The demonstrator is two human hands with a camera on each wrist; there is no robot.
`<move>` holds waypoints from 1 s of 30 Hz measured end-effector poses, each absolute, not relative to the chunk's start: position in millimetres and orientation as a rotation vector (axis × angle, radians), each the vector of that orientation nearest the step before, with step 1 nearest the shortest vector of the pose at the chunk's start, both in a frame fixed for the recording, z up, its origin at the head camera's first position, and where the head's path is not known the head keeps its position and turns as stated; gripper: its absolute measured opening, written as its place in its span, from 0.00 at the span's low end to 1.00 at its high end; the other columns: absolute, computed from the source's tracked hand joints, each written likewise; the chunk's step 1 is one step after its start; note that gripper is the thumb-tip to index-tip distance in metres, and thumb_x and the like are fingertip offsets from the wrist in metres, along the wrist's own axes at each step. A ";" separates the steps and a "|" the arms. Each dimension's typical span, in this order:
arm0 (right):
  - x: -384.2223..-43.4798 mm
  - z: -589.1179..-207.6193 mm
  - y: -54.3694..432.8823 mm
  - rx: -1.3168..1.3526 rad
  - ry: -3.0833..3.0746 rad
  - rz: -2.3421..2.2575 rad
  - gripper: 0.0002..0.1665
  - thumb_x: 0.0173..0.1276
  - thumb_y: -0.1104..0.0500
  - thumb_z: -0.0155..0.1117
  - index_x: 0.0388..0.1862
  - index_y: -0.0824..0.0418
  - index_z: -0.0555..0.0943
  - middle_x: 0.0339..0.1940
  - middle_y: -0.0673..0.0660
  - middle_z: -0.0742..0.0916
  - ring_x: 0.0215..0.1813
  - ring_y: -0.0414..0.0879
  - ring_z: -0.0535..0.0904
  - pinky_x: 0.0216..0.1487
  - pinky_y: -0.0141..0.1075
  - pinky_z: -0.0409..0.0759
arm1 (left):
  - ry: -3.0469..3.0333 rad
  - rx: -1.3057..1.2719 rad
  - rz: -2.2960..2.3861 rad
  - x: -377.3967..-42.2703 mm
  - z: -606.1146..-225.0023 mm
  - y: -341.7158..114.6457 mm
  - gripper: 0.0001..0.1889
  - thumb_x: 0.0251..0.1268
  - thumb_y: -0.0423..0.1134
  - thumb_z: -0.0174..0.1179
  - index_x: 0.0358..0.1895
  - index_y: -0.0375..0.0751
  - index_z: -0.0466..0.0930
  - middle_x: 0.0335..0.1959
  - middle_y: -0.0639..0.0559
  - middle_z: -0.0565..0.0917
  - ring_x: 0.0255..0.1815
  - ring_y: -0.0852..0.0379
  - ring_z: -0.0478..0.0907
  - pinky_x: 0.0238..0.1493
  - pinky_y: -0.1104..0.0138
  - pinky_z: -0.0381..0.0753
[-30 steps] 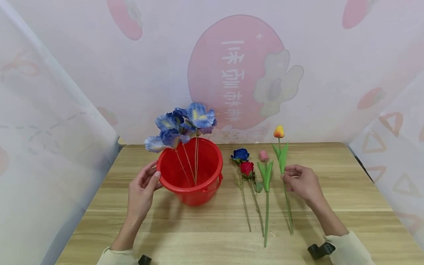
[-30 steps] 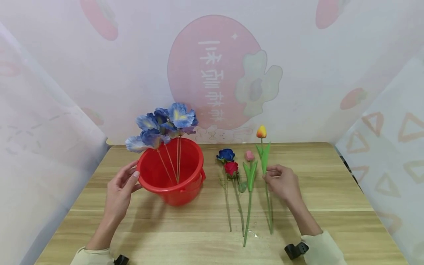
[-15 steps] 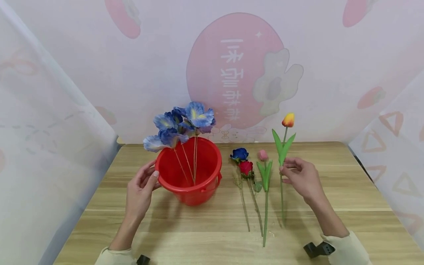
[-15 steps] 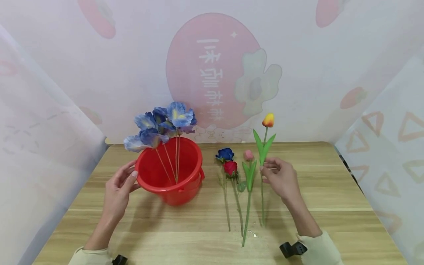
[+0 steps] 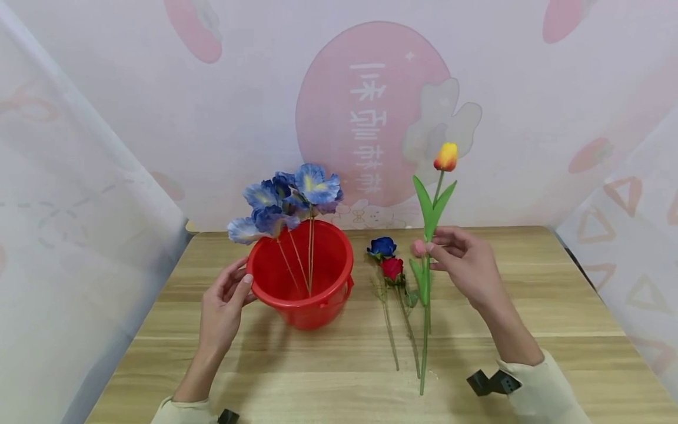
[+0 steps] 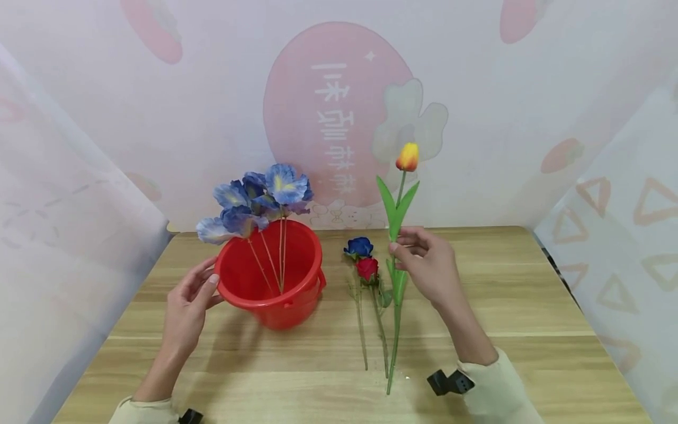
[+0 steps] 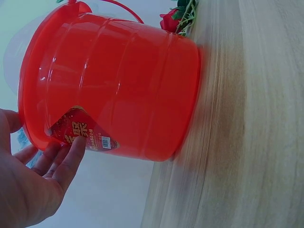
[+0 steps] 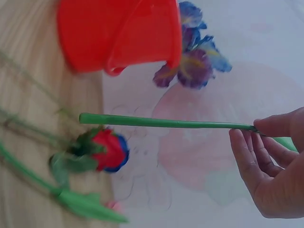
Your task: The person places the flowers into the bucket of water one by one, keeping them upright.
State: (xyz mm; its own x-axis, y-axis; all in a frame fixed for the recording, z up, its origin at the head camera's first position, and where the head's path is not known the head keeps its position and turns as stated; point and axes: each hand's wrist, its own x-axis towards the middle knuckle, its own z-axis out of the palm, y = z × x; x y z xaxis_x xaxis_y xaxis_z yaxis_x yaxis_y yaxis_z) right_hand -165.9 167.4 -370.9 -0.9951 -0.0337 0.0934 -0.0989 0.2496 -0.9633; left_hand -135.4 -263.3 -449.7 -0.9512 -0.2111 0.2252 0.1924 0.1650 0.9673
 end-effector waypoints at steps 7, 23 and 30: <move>-180.9 -349.7 143.0 0.243 -2.384 1.930 0.21 0.79 0.62 0.68 0.65 0.69 0.80 0.50 0.64 0.86 0.41 0.42 0.90 0.43 0.33 0.93 | -2.125 0.025 -1.858 -136.6 -451.0 -263.3 0.23 0.82 0.37 0.61 0.75 0.40 0.76 0.59 0.45 0.86 0.53 0.60 0.90 0.47 0.71 0.92; -206.2 -313.5 85.1 0.403 -2.295 2.018 0.19 0.77 0.63 0.69 0.64 0.64 0.83 0.52 0.63 0.88 0.52 0.57 0.89 0.49 0.45 0.95 | -2.134 0.018 -1.850 -135.9 -451.2 -263.9 0.24 0.82 0.38 0.61 0.75 0.40 0.76 0.59 0.49 0.86 0.53 0.62 0.90 0.47 0.72 0.92; -209.8 -304.8 66.3 0.448 -2.261 2.046 0.20 0.77 0.62 0.70 0.66 0.63 0.83 0.54 0.64 0.88 0.51 0.54 0.90 0.48 0.43 0.95 | -2.134 0.006 -1.844 -136.0 -451.7 -263.8 0.24 0.82 0.38 0.61 0.75 0.40 0.76 0.59 0.48 0.86 0.53 0.61 0.90 0.47 0.71 0.92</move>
State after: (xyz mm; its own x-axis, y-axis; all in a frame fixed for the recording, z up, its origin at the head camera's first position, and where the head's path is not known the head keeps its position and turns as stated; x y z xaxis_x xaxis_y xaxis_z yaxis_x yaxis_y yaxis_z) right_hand -209.8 66.3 -304.8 -0.9560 -0.1733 0.2365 -0.2525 0.0769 -0.9645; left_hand -136.0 -263.8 -451.7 -0.9488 -0.2097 0.2364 0.2034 0.1670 0.9647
